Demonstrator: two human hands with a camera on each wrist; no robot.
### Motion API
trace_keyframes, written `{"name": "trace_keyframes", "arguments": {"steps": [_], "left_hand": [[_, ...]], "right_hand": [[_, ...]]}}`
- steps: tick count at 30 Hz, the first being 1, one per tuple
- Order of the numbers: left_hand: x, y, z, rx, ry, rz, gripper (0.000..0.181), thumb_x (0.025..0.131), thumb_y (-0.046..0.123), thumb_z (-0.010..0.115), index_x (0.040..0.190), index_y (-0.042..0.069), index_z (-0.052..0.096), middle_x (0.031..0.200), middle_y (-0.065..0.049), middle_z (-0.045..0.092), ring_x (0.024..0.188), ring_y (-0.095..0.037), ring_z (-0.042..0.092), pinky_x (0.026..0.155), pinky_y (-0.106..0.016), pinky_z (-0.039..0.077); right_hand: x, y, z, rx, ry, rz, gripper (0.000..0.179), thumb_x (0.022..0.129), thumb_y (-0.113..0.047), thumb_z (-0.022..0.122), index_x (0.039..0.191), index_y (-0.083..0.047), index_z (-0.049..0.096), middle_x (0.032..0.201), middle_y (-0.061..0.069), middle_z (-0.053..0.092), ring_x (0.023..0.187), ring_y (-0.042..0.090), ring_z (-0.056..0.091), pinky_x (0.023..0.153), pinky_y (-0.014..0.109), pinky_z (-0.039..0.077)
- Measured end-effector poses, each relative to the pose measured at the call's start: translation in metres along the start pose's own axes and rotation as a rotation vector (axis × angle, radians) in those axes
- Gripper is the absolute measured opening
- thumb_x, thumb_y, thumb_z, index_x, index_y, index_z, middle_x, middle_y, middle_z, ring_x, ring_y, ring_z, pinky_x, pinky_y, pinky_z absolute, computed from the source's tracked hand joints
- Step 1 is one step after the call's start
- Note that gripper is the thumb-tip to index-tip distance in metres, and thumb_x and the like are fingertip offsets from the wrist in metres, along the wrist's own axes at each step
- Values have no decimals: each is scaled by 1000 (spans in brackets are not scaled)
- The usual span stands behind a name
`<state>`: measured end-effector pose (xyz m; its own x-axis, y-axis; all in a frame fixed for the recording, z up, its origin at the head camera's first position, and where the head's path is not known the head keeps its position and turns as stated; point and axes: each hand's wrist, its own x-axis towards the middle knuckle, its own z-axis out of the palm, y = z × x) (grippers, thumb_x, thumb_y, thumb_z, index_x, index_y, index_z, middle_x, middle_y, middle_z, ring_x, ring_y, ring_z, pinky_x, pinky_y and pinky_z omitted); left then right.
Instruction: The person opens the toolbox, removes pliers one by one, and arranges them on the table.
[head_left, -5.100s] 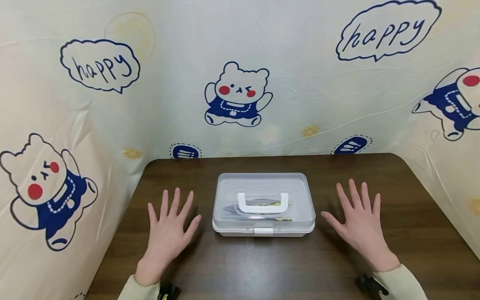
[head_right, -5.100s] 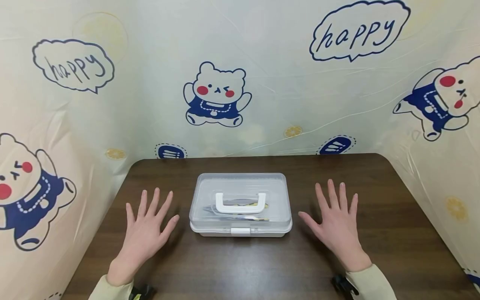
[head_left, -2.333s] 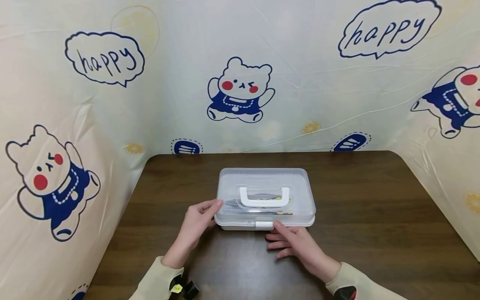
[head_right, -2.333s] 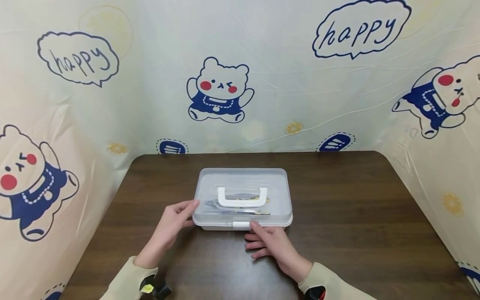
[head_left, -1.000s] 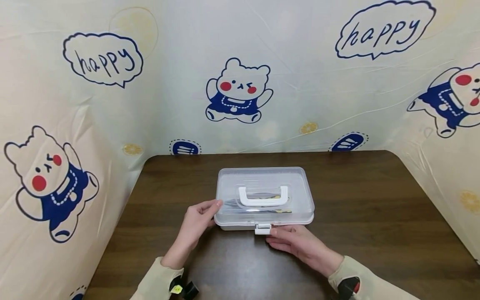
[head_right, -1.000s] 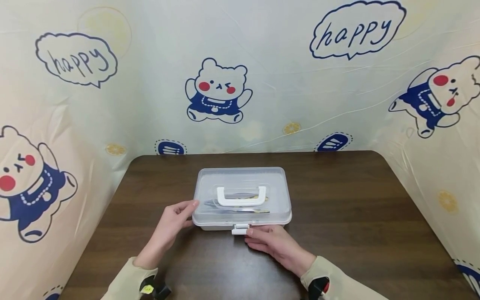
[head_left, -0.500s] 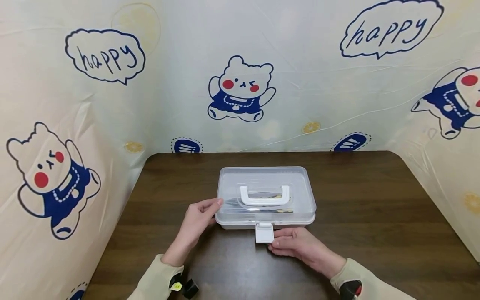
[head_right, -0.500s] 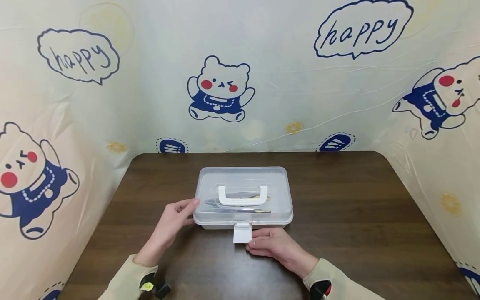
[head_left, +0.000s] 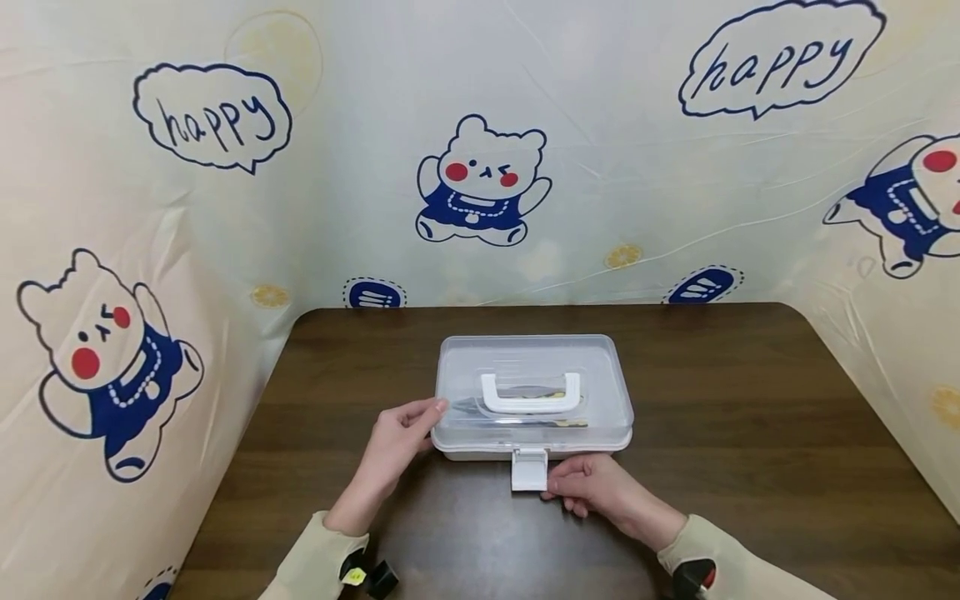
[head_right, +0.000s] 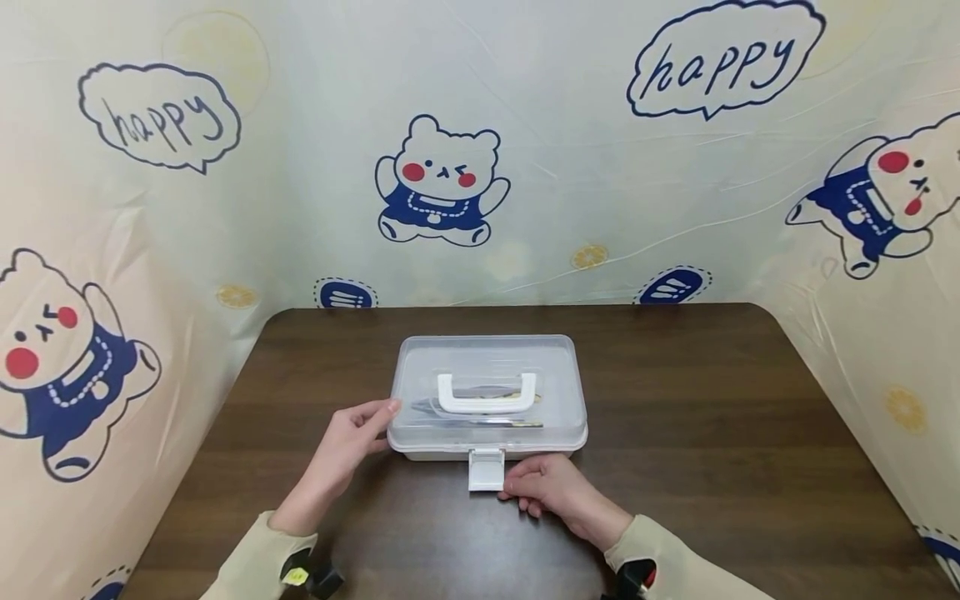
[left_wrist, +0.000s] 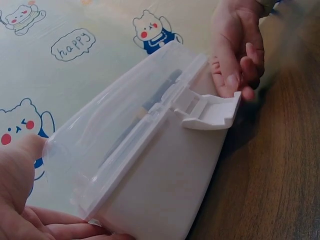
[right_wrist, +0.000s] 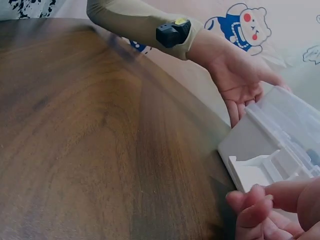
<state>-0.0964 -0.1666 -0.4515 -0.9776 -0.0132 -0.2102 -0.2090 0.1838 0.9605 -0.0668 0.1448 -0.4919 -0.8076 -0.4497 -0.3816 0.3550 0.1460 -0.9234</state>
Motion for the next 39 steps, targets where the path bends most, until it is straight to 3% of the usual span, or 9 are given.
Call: {"name": "trace_keyframes", "arguments": {"steps": [4, 8, 13, 24, 31, 39], "left_hand": [[-1, 0, 0, 5, 3, -2, 60, 99, 41, 72, 136, -5, 65, 132, -23, 69, 115, -29, 70, 88, -42, 61], [-2, 0, 0, 7, -3, 4, 61, 99, 42, 72, 137, -5, 64, 133, -23, 68, 117, -31, 69, 90, -43, 61], [-1, 1, 0, 4, -3, 7, 61, 99, 42, 72, 137, -5, 64, 134, -23, 68, 118, -32, 69, 90, -43, 61], [0, 0, 0, -3, -11, 13, 59, 100, 40, 71, 137, -6, 64, 132, -23, 68, 117, -31, 69, 90, -43, 61], [-1, 0, 0, -3, -15, 13, 61, 99, 41, 71, 138, -5, 63, 133, -22, 68, 118, -31, 69, 90, -44, 60], [-2, 0, 0, -6, -8, 7, 60, 100, 41, 71, 138, -4, 64, 133, -22, 68, 118, -30, 69, 91, -43, 60]], "right_hand": [[-1, 0, 2, 18, 22, 0, 30, 98, -9, 68, 113, 16, 68, 74, -1, 66, 61, 5, 53, 55, 17, 44], [-3, -1, 2, 23, 44, -8, 27, 99, -11, 66, 104, 15, 69, 72, -4, 61, 59, 4, 47, 54, 17, 38], [-5, 0, 1, 69, 21, -12, 19, 100, -10, 64, 101, 8, 69, 79, -3, 67, 59, 3, 45, 54, 17, 36], [-6, 3, -2, 80, 26, -10, 26, 102, -11, 61, 109, 14, 67, 85, -1, 71, 60, 3, 45, 55, 17, 36], [-5, 3, -2, 120, 3, -10, 36, 105, -13, 59, 123, 18, 63, 104, 7, 77, 71, 6, 60, 60, 18, 47], [-8, 0, -5, 137, -20, -43, 43, 105, -12, 57, 133, 21, 55, 122, 19, 73, 89, 11, 71, 74, 24, 58]]}}
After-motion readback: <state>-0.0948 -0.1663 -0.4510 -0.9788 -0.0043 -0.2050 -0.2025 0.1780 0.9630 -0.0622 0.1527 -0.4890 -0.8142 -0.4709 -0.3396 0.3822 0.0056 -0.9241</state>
